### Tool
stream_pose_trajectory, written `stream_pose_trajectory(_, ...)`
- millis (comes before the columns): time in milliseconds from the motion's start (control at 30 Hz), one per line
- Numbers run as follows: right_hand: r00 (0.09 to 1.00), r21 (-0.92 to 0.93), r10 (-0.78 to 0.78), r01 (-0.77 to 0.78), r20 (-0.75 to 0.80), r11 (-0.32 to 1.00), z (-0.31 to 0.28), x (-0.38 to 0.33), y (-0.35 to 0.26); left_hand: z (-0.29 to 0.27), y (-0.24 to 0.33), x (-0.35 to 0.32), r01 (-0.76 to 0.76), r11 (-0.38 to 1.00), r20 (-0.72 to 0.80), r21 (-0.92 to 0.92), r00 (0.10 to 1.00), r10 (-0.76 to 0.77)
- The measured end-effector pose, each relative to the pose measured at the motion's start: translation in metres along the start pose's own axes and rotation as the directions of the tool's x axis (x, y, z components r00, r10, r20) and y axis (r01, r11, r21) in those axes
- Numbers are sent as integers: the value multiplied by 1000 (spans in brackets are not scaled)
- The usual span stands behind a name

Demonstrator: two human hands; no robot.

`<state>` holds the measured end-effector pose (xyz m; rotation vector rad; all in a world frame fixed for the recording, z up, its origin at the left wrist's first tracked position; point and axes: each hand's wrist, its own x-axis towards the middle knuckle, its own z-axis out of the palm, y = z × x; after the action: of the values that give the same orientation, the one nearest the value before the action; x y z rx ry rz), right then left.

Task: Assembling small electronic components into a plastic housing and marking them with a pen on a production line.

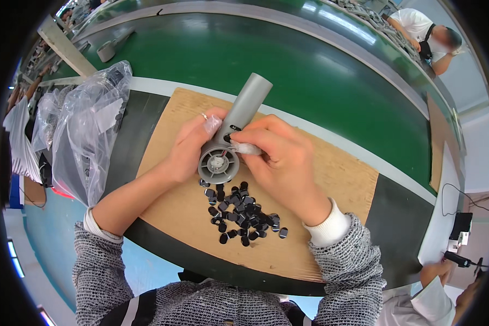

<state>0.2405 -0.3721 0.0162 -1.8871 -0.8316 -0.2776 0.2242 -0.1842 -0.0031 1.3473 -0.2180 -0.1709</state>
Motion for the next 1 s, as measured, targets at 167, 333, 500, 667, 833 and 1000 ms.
stream_pose_trajectory(167,999,-44,-32,32,20,998,1,-4,-7,-3,-3,-3,-50,997,34,-53,998,52)
stream_pose_trajectory(333,995,-95,10,-1,95,995,-6,-6,-10,-7,6,2,46,998,-32,-51,998,-48)
stream_pose_trajectory(500,983,-451,134,-64,125,890,-17,-4,-10,-6,11,1,94,995,22,37,995,-95)
stream_pose_trajectory(667,971,-617,106,50,215,785,-10,-9,2,1,12,1,112,992,0,63,994,-112)
stream_pose_trajectory(833,958,-667,142,64,250,742,-8,-8,-3,-1,12,1,125,990,-3,66,992,-125)
stream_pose_trajectory(1000,943,-634,206,8,262,773,-9,-9,-8,-1,13,0,122,987,19,106,992,-125)
